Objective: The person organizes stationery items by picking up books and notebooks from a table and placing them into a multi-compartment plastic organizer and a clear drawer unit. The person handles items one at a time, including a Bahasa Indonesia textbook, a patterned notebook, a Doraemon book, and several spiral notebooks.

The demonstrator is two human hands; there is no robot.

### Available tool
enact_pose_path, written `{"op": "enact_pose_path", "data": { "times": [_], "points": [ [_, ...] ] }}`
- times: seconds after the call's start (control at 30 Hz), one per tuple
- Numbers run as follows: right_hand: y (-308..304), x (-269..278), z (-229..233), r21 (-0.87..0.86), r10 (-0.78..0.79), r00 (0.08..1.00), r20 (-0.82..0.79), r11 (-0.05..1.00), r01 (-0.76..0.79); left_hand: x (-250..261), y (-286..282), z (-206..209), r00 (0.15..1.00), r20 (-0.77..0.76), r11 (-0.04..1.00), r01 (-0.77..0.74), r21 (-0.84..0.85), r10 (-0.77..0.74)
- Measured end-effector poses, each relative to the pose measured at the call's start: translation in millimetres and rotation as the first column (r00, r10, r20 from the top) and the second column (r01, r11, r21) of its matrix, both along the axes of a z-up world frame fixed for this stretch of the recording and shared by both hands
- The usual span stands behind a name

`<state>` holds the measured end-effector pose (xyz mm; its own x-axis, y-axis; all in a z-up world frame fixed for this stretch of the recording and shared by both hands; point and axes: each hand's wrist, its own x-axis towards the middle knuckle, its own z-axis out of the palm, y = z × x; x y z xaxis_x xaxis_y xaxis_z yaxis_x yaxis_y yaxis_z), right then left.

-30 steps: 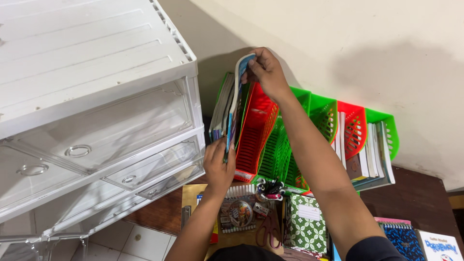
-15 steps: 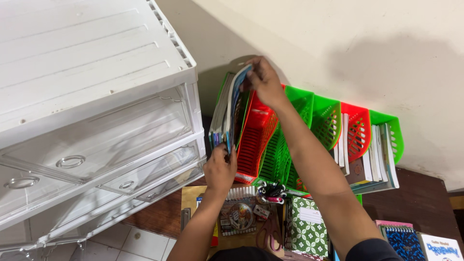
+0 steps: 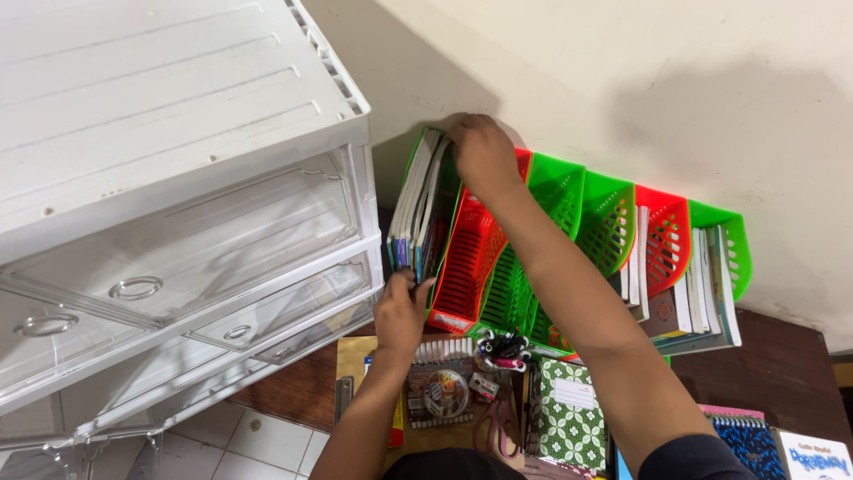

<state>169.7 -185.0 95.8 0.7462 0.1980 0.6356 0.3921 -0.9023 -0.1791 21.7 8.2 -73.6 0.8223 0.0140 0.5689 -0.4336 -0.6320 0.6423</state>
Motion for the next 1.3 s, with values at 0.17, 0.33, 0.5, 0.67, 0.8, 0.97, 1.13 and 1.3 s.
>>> {"op": "enact_pose_path", "data": {
  "times": [0.17,0.33,0.5,0.67,0.8,0.97,1.13,1.3],
  "points": [
    [-1,4,-6,0.007,-0.042,0.999,0.017,0.999,0.042,-1,12,6,0.995,-0.035,0.995,0.094,-0.025,-0.095],
    [2,-1,-3,0.017,-0.050,0.998,0.032,0.999,0.050,-2,9,15,0.997,-0.019,0.995,0.077,-0.070,-0.079],
    [7,-23,14,-0.036,-0.067,0.994,-0.089,0.997,0.064,2,2,15,0.993,-0.114,0.998,0.011,-0.057,-0.017],
    [19,-83,17,0.023,0.069,0.997,0.027,0.997,-0.070,4,-1,14,0.996,-0.083,0.998,-0.022,-0.051,0.017],
    [39,-139,-3,0.191,0.108,0.994,0.017,0.975,-0.110,-2,7,20,0.993,-0.084,0.992,0.075,-0.101,-0.083],
    [60,-159,-34,0.446,0.150,0.975,-0.165,0.893,-0.062,-30,26,27,0.976,0.040,0.973,0.215,-0.079,-0.213],
    [70,-147,-56,0.467,0.167,0.960,-0.226,0.883,-0.044,-43,33,28,0.977,-0.031,0.963,0.215,0.164,-0.212],
    [73,-144,-69,0.499,0.141,0.951,-0.273,0.866,0.015,-44,26,27,0.974,-0.083,0.928,0.227,0.296,-0.211]
  ]
}}
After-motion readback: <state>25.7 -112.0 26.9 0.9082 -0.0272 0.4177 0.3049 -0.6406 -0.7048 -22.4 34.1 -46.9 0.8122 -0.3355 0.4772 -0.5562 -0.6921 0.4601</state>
